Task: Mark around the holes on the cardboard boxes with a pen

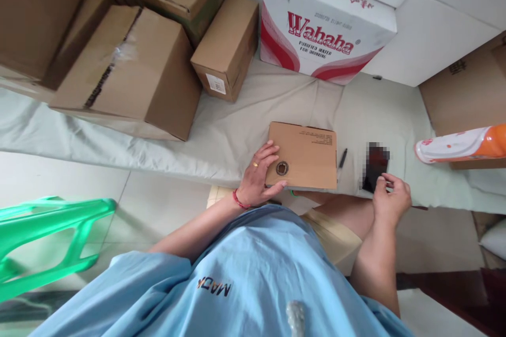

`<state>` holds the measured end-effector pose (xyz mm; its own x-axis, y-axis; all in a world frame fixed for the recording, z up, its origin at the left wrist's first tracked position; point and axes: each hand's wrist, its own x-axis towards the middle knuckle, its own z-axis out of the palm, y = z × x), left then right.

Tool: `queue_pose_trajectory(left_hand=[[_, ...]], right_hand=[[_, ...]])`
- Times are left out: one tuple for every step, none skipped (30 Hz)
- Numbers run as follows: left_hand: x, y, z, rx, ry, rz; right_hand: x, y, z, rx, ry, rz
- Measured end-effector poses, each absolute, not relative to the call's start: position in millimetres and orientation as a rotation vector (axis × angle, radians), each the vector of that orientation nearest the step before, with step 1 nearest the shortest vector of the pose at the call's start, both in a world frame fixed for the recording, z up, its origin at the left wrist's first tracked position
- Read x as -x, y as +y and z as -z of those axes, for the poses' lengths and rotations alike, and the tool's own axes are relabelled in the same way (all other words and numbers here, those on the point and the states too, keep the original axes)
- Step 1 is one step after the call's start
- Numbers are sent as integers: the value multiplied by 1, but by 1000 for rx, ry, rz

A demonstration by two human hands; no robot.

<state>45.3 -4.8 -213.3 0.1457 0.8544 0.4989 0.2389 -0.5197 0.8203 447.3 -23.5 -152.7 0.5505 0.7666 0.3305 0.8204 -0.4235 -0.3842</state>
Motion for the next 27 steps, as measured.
queue_pose_trajectory(left_hand=[[-45, -5, 213, -1860, 1034, -1404], [-45, -5, 212, -1861, 1025, -1407], [-44, -4, 212, -1865, 1013, -1399], [-43, -4, 211, -1877, 995, -1380], [-42, -4, 210, -1894, 969, -1354], [-40, -4, 208, -1913, 932, -1329], [-38, -3, 207, -1931, 886, -1309], [-36, -3, 206, -1945, 842, -1297], [-34, -3, 205, -1956, 810, -1292], [-33, -3, 205, -1966, 794, -1292], [-32, -3, 205, -1978, 791, -1295], [-32, -3, 205, -1991, 796, -1297], [-32, -3, 205, -2003, 807, -1299], [-33, -3, 206, -2013, 819, -1299], [-35, -3, 207, -2018, 831, -1297], [-36, -2, 208, -2017, 844, -1289], [-37, -1, 209, -2011, 857, -1280], [-39, -1, 210, -2000, 868, -1272], [-40, 0, 211, -1990, 877, -1265], [-41, 0, 212, -1983, 885, -1258], [-41, 0, 212, -1983, 894, -1253], [-42, 0, 212, -1990, 905, -1251], [-43, 0, 212, -2003, 918, -1250], [-43, -1, 212, -2019, 933, -1252], [-44, -1, 211, -2037, 946, -1261], [-46, -1, 209, -2052, 955, -1276], [-48, -1, 208, -2061, 960, -1291]], right_hand=[[-449, -23, 155, 2312, -1277, 181], [-451, -21, 157, 2347, -1274, 216], [-452, -20, 160, 2393, -1275, 216], [-453, -18, 162, 2447, -1288, 172], [-453, -17, 166, 2500, -1311, 97], [-453, -15, 169, 2542, -1333, 19], [-452, -14, 172, 2568, -1346, -38], [-451, -12, 174, 2579, -1347, -59], [-450, -11, 176, 2583, -1331, -47], [-449, -9, 177, 2588, -1296, -19], [-449, -7, 177, 2603, -1247, 1], [-450, -4, 176, 2625, -1197, 4], [-451, -2, 175, 2650, -1157, -16], [-453, 1, 173, 2674, -1126, -53], [-455, 3, 171, 2695, -1103, -101], [-457, 5, 169, 2713, -1084, -149], [-459, 6, 168, 2731, -1068, -187], [-461, 6, 167, 2752, -1052, -210], [-462, 5, 167, 2773, -1038, -222], [-462, 4, 167, 2786, -1033, -226], [-463, 1, 167, 2786, -1043, -223], [-463, -2, 168, 2772, -1059, -210], [-463, -5, 169, 2748, -1074, -187], [-463, -9, 169, 2722, -1084, -156], [-462, -12, 170, 2694, -1095, -122], [-462, -16, 170, 2667, -1109, -92], [-461, -19, 169, 2643, -1124, -74]])
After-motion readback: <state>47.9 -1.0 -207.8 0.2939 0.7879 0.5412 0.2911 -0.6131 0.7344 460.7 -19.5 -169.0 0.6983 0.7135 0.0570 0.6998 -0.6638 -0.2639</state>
